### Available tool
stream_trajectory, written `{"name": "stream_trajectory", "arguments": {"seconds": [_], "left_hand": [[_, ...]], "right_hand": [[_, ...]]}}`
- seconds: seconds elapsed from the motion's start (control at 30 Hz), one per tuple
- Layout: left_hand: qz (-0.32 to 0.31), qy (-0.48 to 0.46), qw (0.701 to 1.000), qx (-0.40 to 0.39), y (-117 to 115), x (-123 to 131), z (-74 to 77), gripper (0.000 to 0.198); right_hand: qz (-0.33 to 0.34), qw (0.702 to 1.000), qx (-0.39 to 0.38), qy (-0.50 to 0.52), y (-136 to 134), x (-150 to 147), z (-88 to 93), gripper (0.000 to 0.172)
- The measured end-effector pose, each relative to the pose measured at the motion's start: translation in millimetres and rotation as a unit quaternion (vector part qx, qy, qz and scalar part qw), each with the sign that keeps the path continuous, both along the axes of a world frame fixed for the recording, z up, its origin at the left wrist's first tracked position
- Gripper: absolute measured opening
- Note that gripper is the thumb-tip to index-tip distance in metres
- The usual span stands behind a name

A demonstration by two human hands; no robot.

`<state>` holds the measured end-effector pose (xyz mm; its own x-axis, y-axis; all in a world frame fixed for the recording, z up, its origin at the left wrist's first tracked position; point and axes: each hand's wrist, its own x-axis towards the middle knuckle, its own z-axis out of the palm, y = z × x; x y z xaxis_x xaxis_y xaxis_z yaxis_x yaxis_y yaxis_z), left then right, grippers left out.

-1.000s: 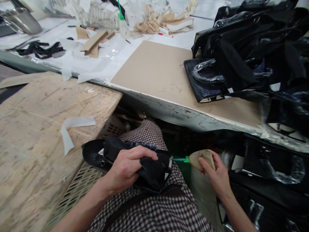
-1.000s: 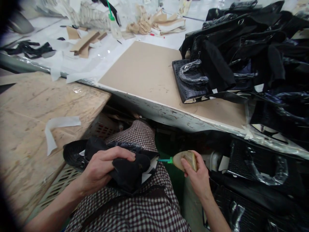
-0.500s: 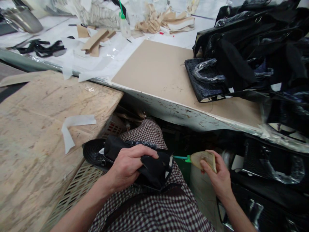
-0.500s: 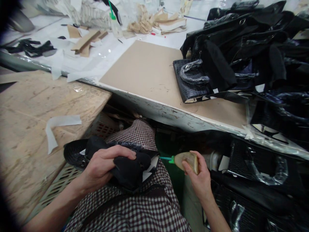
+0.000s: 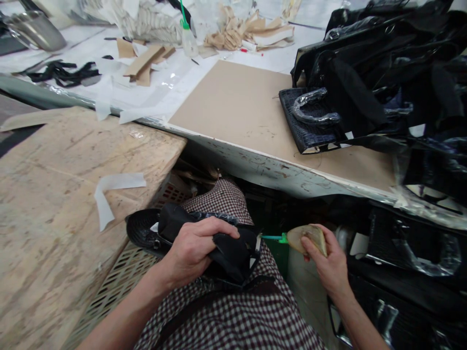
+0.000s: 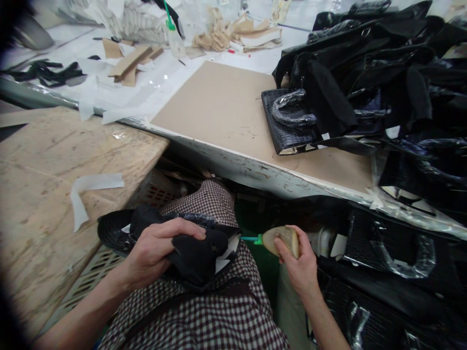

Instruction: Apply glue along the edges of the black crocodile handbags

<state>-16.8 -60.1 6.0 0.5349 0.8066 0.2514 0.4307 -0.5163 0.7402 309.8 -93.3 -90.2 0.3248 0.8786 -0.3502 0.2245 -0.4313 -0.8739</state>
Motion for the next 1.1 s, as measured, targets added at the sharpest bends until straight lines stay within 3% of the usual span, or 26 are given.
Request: {"name": "stream_trajectory", "arguments": {"seconds": [0.2, 0.43, 0.6, 0.93, 1.1], "left_hand": [[-0.003, -0.003, 1.000, 0.001, 0, 1, -0.2, 0.023], [-0.006, -0.004, 1.000, 0.006, 0, 0, 0.3, 0.024], [-0.004, -0.002, 1.000, 0.007, -1, 0, -0.4, 0.025], [-0.006, -0.003, 1.000, 0.014, -5, 1, -1.8, 0.025], [-0.004, -0.003, 1.000, 0.020, -5, 2, 0.0, 0.024]], "right_hand": [[-0.004, 1.000, -0.003, -0.010, 0, -1, 6.4, 0.060], [0.038, 0.997, -0.056, 0.046, 0, 2, 19.1, 0.062], [-0.002, 0.998, -0.047, 0.028, 2, 0, 14.2, 0.062], [0.019, 0.994, -0.065, 0.085, -5, 5, 11.6, 0.058], [-0.003, 0.994, -0.049, 0.093, -7, 9, 9.5, 0.055]]}}
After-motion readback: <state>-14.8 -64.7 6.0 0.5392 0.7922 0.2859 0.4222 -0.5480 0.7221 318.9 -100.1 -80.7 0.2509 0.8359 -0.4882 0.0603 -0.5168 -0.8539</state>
